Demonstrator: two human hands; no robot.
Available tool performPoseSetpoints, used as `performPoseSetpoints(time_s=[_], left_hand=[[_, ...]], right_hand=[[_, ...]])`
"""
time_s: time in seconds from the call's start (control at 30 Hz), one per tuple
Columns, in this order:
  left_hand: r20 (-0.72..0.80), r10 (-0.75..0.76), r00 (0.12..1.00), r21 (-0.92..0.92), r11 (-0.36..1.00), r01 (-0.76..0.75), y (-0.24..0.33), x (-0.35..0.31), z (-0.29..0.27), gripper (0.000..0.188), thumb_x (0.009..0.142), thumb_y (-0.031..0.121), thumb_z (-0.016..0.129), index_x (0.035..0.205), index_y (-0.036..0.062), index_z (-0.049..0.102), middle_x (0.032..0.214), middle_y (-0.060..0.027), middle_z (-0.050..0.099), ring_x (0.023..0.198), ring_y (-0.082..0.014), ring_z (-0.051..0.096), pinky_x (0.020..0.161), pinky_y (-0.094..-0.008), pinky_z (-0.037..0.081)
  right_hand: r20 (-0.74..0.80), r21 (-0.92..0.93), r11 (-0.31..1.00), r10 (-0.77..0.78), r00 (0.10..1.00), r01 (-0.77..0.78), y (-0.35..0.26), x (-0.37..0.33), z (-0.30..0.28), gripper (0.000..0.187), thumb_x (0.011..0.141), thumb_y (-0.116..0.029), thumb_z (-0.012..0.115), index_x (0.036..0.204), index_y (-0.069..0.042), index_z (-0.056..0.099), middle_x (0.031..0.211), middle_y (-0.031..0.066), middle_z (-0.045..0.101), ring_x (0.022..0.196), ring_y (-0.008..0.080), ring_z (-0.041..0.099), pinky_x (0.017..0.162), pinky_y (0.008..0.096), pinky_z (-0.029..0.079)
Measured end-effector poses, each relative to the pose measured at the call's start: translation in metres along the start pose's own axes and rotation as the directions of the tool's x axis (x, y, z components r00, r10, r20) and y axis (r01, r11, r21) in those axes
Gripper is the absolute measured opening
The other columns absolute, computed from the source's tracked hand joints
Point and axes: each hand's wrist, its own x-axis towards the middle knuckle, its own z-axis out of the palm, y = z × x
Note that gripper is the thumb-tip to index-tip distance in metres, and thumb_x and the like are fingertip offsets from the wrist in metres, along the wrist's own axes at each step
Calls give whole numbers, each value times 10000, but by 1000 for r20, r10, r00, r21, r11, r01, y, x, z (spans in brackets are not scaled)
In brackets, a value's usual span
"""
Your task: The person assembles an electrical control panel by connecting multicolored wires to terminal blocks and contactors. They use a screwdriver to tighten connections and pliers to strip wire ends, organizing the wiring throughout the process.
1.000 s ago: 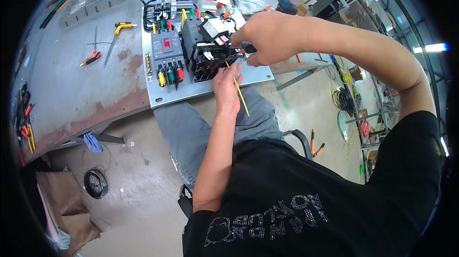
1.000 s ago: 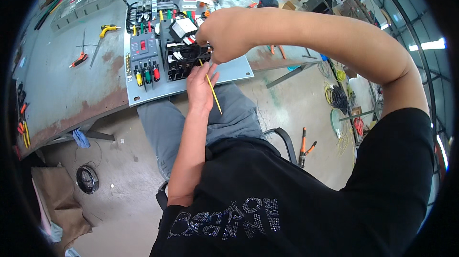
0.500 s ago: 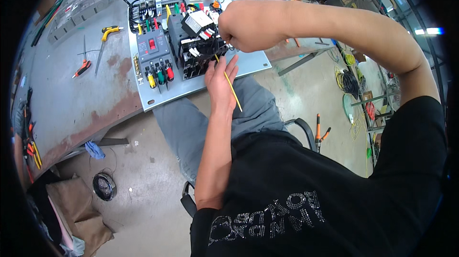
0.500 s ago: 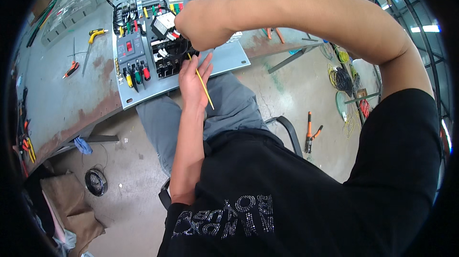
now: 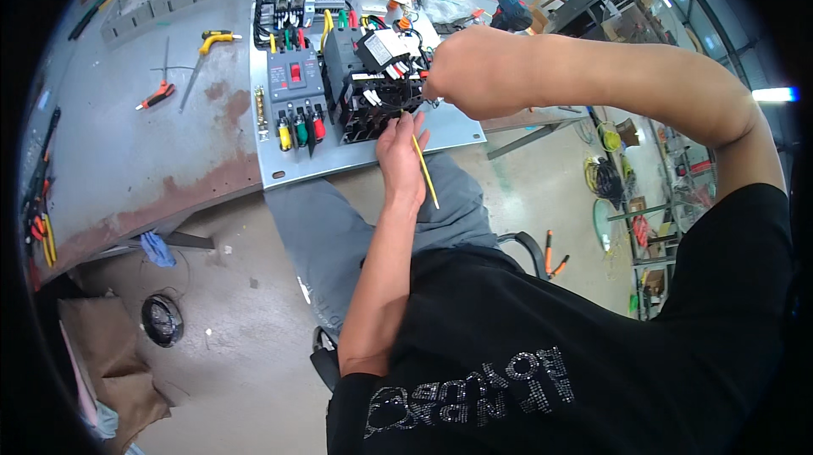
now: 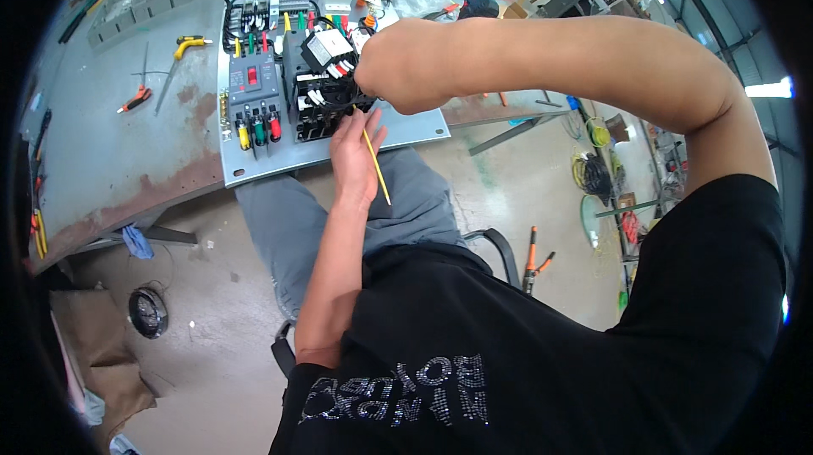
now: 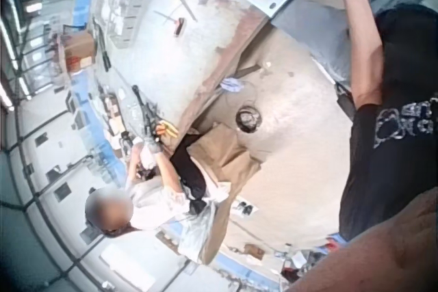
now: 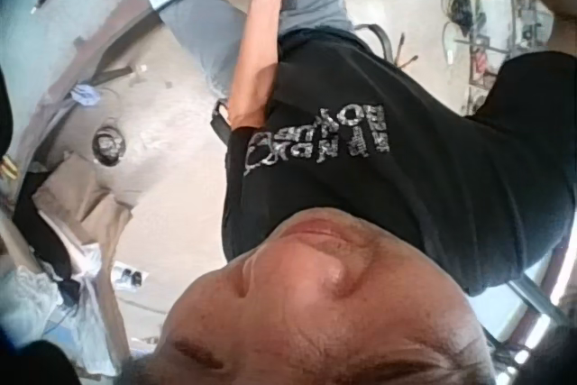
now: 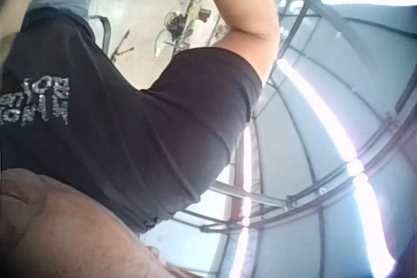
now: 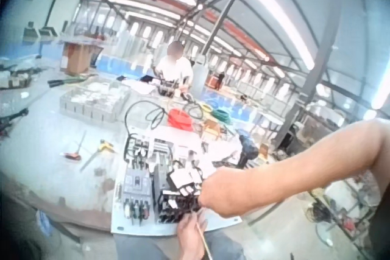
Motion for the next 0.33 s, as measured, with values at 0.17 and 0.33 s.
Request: performPoseSetpoints(time_s=[0.17, 0.33], left_hand=[[-3, -15, 1000, 5, 1000, 15, -2, -3, 4, 508, 1126, 302, 600, 1466, -72, 546, 1483, -117, 599, 1440, -248, 560, 1190, -419, 456], [-17, -36, 999, -5, 999, 36, -2, 1, 4, 526, 1124, 266, 609, 1528, -34, 458, 1481, -84, 576, 1412, -247, 597, 1195, -435, 463]], right_hand=[[100, 176, 979, 84, 991, -101, -1, 6, -13, 281, 926, -130, 721, 1182, -56, 808, 968, 195, 785, 960, 379, 762, 865, 484, 600], [127, 327, 934, 108, 986, -144, 11, 12, -17, 299, 932, -165, 745, 1201, -47, 805, 1088, 224, 792, 1035, 367, 764, 948, 448, 589]])
